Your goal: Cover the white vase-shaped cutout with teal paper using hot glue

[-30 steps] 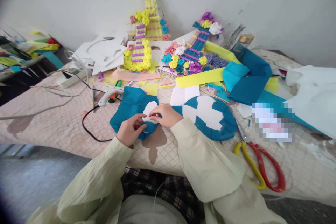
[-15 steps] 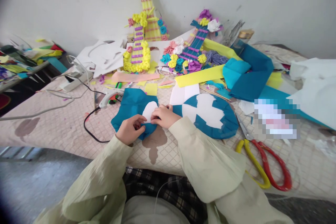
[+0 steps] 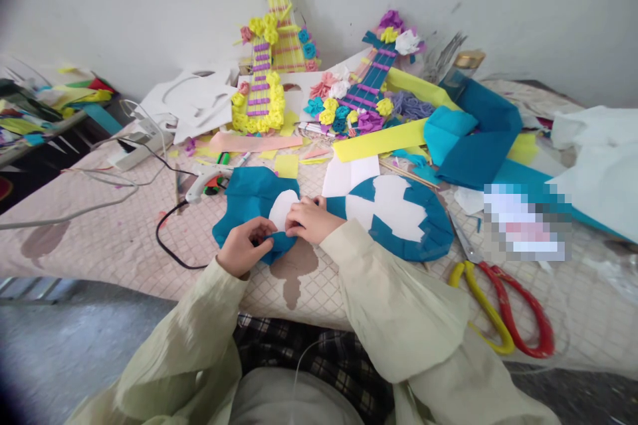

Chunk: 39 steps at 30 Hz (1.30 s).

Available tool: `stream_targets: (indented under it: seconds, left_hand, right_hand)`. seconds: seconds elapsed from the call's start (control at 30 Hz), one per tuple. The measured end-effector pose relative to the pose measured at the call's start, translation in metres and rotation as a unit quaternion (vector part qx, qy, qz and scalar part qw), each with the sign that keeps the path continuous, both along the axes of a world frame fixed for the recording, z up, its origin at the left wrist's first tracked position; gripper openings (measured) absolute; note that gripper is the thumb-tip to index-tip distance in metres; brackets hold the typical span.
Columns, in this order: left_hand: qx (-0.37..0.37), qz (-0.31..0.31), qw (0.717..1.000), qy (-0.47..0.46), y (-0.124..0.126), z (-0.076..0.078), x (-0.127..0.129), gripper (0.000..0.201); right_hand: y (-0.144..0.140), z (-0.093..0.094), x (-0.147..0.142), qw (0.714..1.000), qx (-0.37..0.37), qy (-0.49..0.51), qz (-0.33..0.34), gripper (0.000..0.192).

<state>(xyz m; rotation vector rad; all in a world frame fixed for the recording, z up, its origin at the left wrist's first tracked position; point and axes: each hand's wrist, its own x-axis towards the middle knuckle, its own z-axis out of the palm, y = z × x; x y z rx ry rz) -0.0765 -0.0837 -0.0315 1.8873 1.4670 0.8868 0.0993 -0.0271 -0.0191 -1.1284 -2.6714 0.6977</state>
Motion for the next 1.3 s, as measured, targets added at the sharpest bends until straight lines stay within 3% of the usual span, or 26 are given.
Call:
stream_targets:
  seconds: [0.43,0.73,0.83,0.97,1.1,1.2,1.3]
  left_hand:
    - [0.049,0.03,0.998,0.031,0.001,-0.002,-0.001,0.015]
    - [0.09,0.038,0.991,0.095,0.005,-0.002,0.003,0.02]
    - [0.098,0.028,0.987,0.121,0.006,-0.003,0.002,0.019]
    - [0.11,0.02,0.981,0.159,0.009,-0.003,0.0,0.016]
    - [0.092,0.032,0.981,0.166,0.011,-0.003,-0.002,0.02]
    - [0.076,0.052,0.98,0.177,0.012,-0.003,-0.003,0.027]
    - [0.06,0.055,0.981,0.175,0.013,-0.002,-0.003,0.032]
  right_hand:
    - [-0.004,-0.004,-0.002,0.999,0.029,0.026,-0.003,0.01]
    - [-0.003,-0.008,-0.002,0.995,0.014,0.088,-0.044,0.012]
    - [-0.002,-0.002,0.003,0.989,0.014,0.126,-0.078,0.01]
    - [-0.009,0.007,0.015,0.968,0.007,0.183,-0.172,0.006]
    - [-0.031,0.005,0.019,0.946,-0.061,0.205,-0.243,0.013]
    - [-0.052,0.002,0.014,0.929,-0.161,0.221,-0.25,0.028]
    - [-0.066,0.0,0.005,0.889,-0.275,0.269,-0.247,0.028]
